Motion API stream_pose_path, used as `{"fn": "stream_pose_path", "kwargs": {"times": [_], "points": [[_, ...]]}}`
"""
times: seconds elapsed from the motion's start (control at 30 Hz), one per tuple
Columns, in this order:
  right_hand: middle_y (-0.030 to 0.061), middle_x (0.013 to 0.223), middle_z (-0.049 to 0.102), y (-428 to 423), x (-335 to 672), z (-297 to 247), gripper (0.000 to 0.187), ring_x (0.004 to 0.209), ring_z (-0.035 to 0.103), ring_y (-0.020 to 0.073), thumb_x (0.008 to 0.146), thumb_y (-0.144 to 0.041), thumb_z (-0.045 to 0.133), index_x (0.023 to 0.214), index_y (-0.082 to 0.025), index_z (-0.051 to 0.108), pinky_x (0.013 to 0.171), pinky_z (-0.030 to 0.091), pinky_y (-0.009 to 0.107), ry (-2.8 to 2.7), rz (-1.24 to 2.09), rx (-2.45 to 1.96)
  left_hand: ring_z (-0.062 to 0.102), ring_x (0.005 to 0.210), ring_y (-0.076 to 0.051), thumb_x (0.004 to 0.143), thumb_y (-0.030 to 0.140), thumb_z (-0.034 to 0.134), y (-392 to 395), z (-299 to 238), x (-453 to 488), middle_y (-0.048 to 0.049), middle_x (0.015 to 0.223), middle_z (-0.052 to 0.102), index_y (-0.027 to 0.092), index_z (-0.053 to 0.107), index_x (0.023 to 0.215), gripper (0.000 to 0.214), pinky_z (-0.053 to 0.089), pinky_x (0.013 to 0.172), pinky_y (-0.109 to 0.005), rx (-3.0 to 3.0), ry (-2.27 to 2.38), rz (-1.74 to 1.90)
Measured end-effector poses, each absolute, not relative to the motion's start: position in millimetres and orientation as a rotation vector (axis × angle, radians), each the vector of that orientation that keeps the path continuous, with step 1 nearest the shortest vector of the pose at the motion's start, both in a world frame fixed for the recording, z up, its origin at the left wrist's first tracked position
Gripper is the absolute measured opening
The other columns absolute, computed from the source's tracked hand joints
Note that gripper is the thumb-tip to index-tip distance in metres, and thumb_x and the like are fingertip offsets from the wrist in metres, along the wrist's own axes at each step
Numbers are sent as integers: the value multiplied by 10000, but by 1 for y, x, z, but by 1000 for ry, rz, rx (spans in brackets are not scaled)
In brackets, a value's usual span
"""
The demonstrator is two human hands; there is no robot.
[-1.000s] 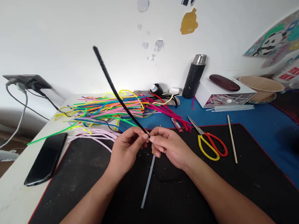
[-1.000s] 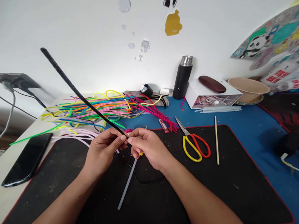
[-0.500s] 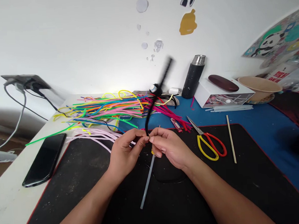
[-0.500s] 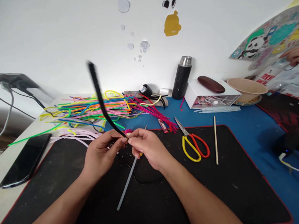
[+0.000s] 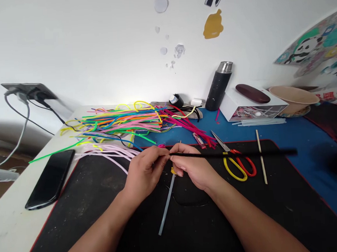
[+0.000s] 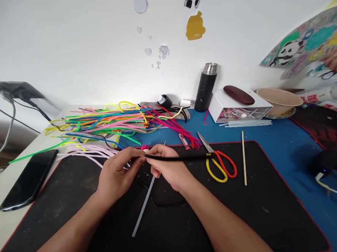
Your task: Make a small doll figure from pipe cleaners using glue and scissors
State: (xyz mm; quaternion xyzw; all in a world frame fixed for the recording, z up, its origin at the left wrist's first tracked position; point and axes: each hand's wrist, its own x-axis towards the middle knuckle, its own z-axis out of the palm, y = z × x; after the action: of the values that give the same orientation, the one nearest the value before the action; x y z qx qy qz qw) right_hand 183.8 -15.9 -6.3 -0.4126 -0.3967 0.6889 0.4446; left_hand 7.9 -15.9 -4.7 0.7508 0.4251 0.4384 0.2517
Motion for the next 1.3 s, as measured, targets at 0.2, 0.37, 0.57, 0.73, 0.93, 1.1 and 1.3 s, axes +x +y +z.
{"fn": "stream_pose_path", "kwargs": {"times": [0.2,0.37,0.57,0.73,0.93,1.1,1.3], "points": [[-79,520,550,-17,186,-1,216,464,490,107,870,-387,773,858,-203,662,519,398,261,-981,1705,-925,621,605,-129,919,349,776,-14,-2,14,17,687,681,205,682,834,192,489,594,-230,1232,1032,1231],[-60,556,588,-17,188,0,256,487,506,113,874,-432,802,877,-210,674,509,398,255,-980,1677,-924,619,601,-108,889,356,829,-9,-5,14,16,733,710,196,667,860,229,474,582,-217,1030,913,1243],[-52,601,616,-18,186,-2,333,502,540,114,865,-505,818,916,-214,663,527,441,260,-1097,1602,-937,612,596,-111,869,368,846,-10,-5,16,12,710,692,184,668,841,257,469,571,-222,991,906,1248],[-56,601,607,-19,184,0,316,506,538,117,861,-485,817,914,-220,653,515,456,261,-1113,1543,-955,603,599,-108,853,384,851,-13,-2,18,17,683,671,180,676,820,271,471,581,-218,1030,960,1233],[-62,578,590,-19,185,3,292,501,532,117,879,-468,797,871,-222,641,516,457,266,-1143,1492,-990,588,582,-118,836,439,844,-14,1,18,19,645,651,187,661,805,313,467,575,-230,1078,1008,1190],[-59,561,589,-19,186,1,266,496,533,119,889,-441,768,863,-219,625,525,452,263,-1130,1503,-1018,591,591,-126,836,445,837,-13,2,15,8,643,668,188,662,790,314,469,589,-237,1115,1001,1122],[-61,548,594,-18,187,1,260,480,533,115,899,-438,756,870,-218,620,521,441,254,-1116,1501,-1008,617,609,-137,830,432,847,-11,-3,13,-18,668,709,172,712,790,296,478,594,-245,1114,1013,1088]]}}
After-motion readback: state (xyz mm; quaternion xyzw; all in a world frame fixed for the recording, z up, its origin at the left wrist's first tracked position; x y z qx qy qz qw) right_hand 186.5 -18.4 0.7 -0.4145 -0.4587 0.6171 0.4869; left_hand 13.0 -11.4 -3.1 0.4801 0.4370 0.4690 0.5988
